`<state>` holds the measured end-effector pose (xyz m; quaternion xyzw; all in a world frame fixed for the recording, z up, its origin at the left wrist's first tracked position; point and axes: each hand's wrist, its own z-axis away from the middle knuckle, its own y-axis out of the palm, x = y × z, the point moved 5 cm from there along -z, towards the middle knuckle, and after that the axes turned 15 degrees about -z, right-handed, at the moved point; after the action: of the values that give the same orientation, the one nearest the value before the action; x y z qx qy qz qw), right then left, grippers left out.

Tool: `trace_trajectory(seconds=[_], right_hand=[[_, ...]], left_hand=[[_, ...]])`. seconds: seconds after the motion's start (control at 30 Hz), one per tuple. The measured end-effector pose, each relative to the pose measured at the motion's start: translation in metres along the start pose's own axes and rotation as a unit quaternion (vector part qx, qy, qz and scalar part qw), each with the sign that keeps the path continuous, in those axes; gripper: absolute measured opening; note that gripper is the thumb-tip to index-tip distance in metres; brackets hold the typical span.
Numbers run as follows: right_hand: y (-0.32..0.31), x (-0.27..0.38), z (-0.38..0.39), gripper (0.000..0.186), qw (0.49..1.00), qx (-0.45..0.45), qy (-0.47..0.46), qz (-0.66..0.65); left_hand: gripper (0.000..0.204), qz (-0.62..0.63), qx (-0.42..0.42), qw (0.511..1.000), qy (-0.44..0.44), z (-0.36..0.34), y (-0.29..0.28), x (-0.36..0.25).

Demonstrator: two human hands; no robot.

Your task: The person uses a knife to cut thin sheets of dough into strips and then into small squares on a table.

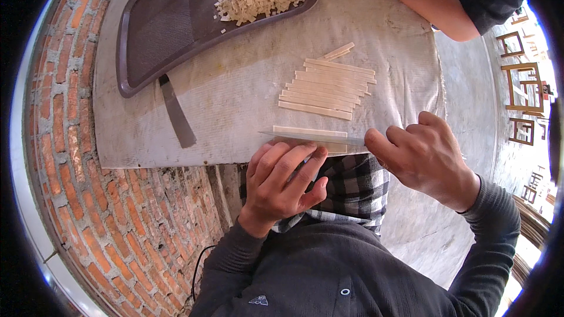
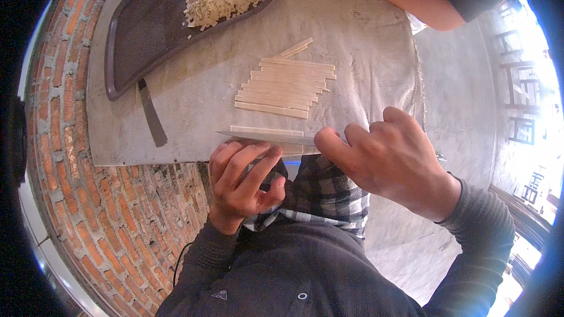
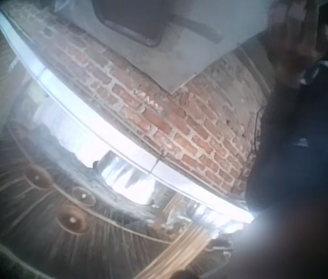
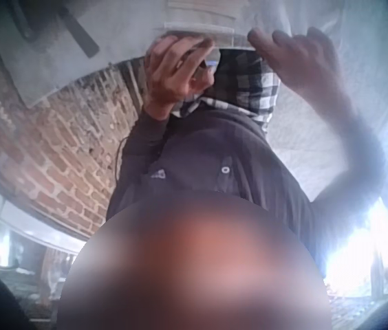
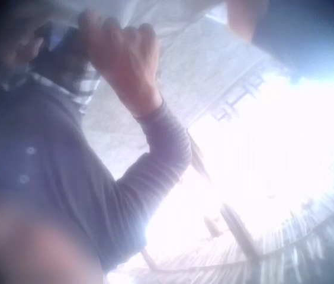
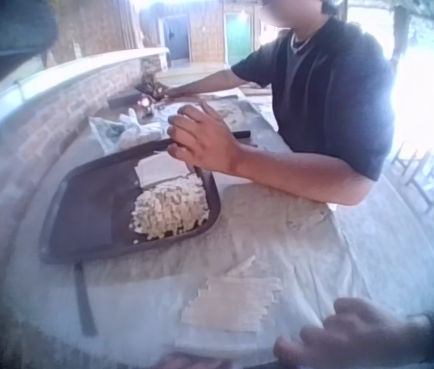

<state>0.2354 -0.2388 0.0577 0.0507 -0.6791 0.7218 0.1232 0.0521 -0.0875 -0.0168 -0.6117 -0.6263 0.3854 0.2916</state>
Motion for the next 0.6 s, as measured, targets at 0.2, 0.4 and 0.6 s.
trace_trajectory(seconds=[0.2, 0.4, 0.6], right_hand=[[0.001, -0.003, -0.003, 0.017, 1.000, 0.017, -0.005, -0.020], [0.001, -0.004, -0.003, 0.019, 0.999, 0.030, -0.007, -0.014], [-0.009, 0.002, -0.013, 0.020, 0.998, 0.059, -0.006, -0.023]], left_hand=[[0.037, 0.026, 0.010, 1.000, -0.010, -0.006, -0.004, 0.001], [0.036, 0.028, 0.024, 0.999, -0.015, -0.009, -0.007, 0.001], [0.037, 0.037, 0.023, 0.999, -0.012, -0.009, -0.008, 0.004]])
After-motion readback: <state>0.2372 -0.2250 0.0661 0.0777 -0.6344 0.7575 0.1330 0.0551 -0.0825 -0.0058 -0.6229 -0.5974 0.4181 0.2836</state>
